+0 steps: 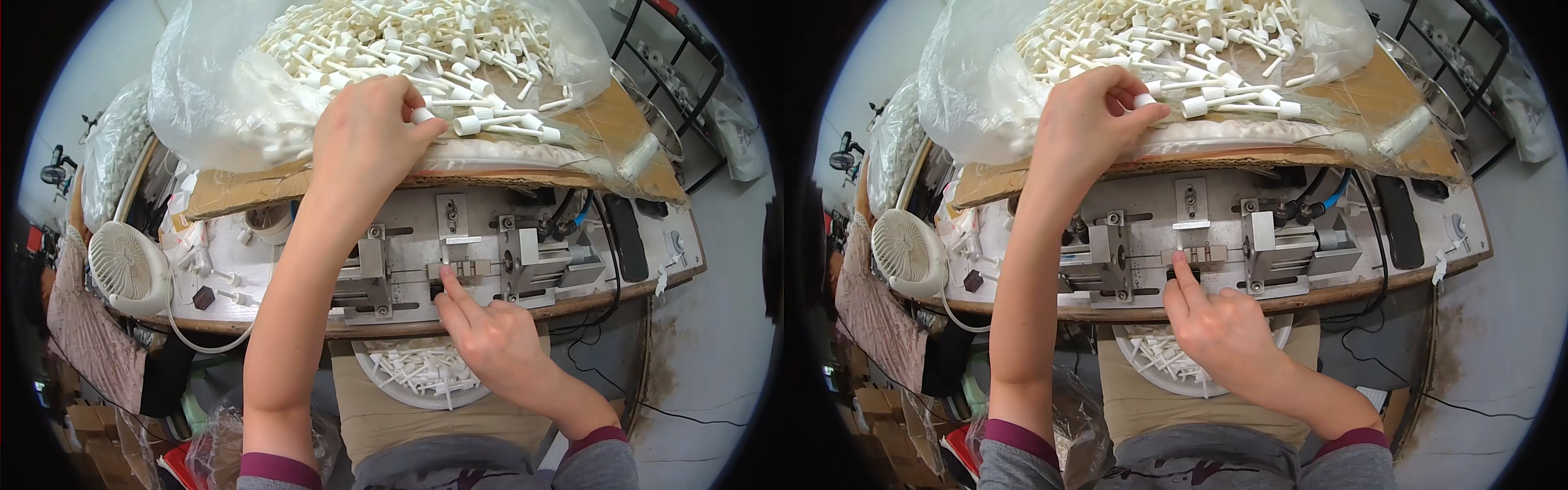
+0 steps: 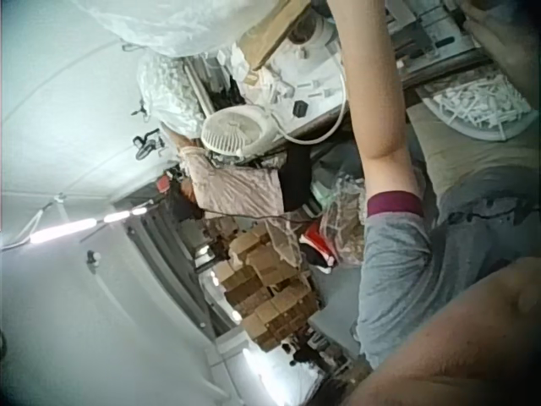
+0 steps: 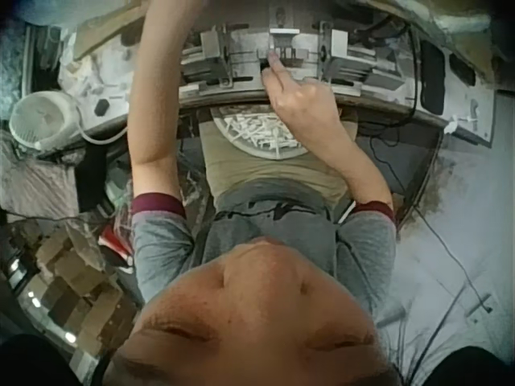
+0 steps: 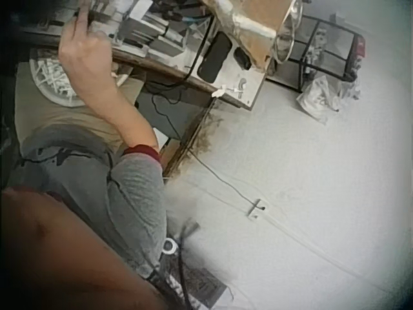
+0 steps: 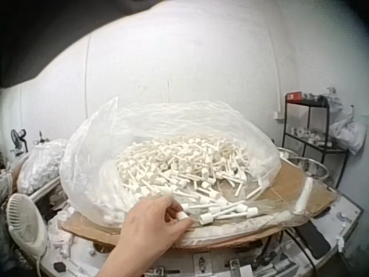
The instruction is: The person is assembling small white plastic sprayer or pump components using a mechanical press on a workbench.
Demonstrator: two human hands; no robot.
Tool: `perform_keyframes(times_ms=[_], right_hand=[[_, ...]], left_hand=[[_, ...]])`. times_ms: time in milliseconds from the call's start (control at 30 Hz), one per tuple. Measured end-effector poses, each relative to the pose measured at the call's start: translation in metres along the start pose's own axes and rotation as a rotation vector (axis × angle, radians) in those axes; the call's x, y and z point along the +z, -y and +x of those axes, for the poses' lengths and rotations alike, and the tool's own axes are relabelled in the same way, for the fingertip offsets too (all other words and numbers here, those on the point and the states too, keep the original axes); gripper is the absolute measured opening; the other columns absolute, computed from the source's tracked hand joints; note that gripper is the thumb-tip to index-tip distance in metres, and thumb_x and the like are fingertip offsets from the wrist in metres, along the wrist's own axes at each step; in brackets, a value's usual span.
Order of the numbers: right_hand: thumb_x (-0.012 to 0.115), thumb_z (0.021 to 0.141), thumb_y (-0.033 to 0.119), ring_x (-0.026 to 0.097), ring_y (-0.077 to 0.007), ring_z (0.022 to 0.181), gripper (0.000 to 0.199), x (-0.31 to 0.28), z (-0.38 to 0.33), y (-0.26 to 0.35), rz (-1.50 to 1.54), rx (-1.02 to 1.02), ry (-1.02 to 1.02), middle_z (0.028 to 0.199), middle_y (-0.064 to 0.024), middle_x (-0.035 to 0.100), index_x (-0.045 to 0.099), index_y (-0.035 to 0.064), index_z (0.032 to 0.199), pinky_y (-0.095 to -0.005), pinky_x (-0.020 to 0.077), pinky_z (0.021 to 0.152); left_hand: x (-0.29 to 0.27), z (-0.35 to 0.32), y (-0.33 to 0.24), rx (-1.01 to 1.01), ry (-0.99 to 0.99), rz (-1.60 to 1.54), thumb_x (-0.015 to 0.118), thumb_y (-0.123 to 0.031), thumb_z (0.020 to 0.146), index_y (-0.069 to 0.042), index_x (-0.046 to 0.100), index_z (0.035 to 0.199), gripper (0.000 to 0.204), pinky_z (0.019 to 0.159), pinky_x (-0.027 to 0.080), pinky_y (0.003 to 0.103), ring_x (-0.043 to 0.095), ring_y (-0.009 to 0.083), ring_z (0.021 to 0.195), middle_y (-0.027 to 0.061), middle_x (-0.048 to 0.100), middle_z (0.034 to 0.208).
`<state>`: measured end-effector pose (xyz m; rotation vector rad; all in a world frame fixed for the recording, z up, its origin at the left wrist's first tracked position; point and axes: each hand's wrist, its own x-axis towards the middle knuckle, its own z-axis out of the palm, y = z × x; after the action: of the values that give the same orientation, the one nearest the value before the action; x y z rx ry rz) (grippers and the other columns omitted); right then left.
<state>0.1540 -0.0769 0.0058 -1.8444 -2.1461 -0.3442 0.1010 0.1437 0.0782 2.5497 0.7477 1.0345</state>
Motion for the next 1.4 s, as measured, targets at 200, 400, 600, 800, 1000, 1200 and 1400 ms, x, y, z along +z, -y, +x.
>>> perform_keyframes(times_ms=[200,400,600,800,1000,1200,1400], right_hand=[[0.069,0.070,0.008,0.064,-0.0193,0.054,0.025,-0.012,0.003,-0.011,0.065,-0.004,0.124,0.113,-0.0251,0.068,0.061,-0.0018,0.092,-0.0284,0.0508,0.051],[0.071,0.078,0.010,0.069,-0.0292,0.076,0.028,-0.051,0.050,-0.081,0.171,0.155,-0.325,0.092,-0.0116,0.069,0.065,0.0068,0.105,-0.0393,0.0544,0.068],[0.067,0.075,0.002,0.065,-0.0278,0.100,0.056,-0.060,0.120,-0.166,-0.065,0.228,0.021,0.115,-0.0123,0.066,0.056,0.0099,0.128,-0.0401,0.0523,0.082],[0.068,0.074,0.008,0.064,-0.0348,0.101,0.048,-0.059,0.147,-0.162,-0.108,0.249,0.288,0.112,-0.0193,0.065,0.054,0.0059,0.120,-0.0450,0.0516,0.083],[0.066,0.082,0.015,0.067,-0.0347,0.097,0.034,-0.072,0.139,-0.159,-0.219,0.225,0.422,0.101,-0.0165,0.070,0.058,0.0021,0.113,-0.0469,0.0544,0.081],[0.064,0.084,0.010,0.069,-0.0326,0.084,0.022,-0.075,0.123,-0.180,-0.116,0.165,0.169,0.086,-0.0164,0.070,0.064,0.0023,0.104,-0.0438,0.0539,0.074],[0.063,0.092,0.015,0.055,-0.0092,0.059,0.023,-0.084,0.101,-0.191,0.289,0.367,-0.251,0.070,-0.0053,0.064,0.069,0.0072,0.113,-0.0267,0.0451,0.056]], left_hand=[[-0.033,-0.052,-0.033,0.049,-0.061,-0.401,0.081,-0.003,0.077,-0.001,0.074,0.099,0.023,0.068,0.060,0.025,0.067,0.0107,0.082,0.0051,0.066,0.094],[-0.047,-0.130,-0.048,0.060,0.100,-0.320,0.082,0.001,0.070,-0.001,0.074,0.103,0.034,0.071,0.061,0.027,0.070,0.0174,0.088,0.0111,0.066,0.114],[-0.011,-0.173,-0.048,0.177,0.156,-0.088,0.082,-0.007,0.072,-0.002,0.071,0.102,0.032,0.066,0.057,0.031,0.070,0.0234,0.077,0.0148,0.068,0.121],[0.012,-0.186,-0.047,0.225,0.240,0.099,0.079,-0.012,0.074,-0.003,0.071,0.100,0.029,0.057,0.051,0.029,0.065,0.0199,0.062,0.0119,0.068,0.124],[0.014,-0.176,-0.041,0.210,0.237,0.148,0.078,-0.013,0.076,-0.006,0.071,0.100,0.026,0.056,0.050,0.028,0.062,0.0194,0.057,0.0103,0.068,0.125],[0.016,-0.172,-0.039,0.191,0.250,0.117,0.078,-0.016,0.077,-0.010,0.071,0.099,0.023,0.054,0.050,0.029,0.060,0.0197,0.053,0.0087,0.069,0.124],[0.016,-0.172,-0.038,0.187,0.261,0.102,0.079,-0.020,0.078,-0.009,0.072,0.102,0.027,0.055,0.051,0.029,0.061,0.0206,0.053,0.0081,0.067,0.127]])
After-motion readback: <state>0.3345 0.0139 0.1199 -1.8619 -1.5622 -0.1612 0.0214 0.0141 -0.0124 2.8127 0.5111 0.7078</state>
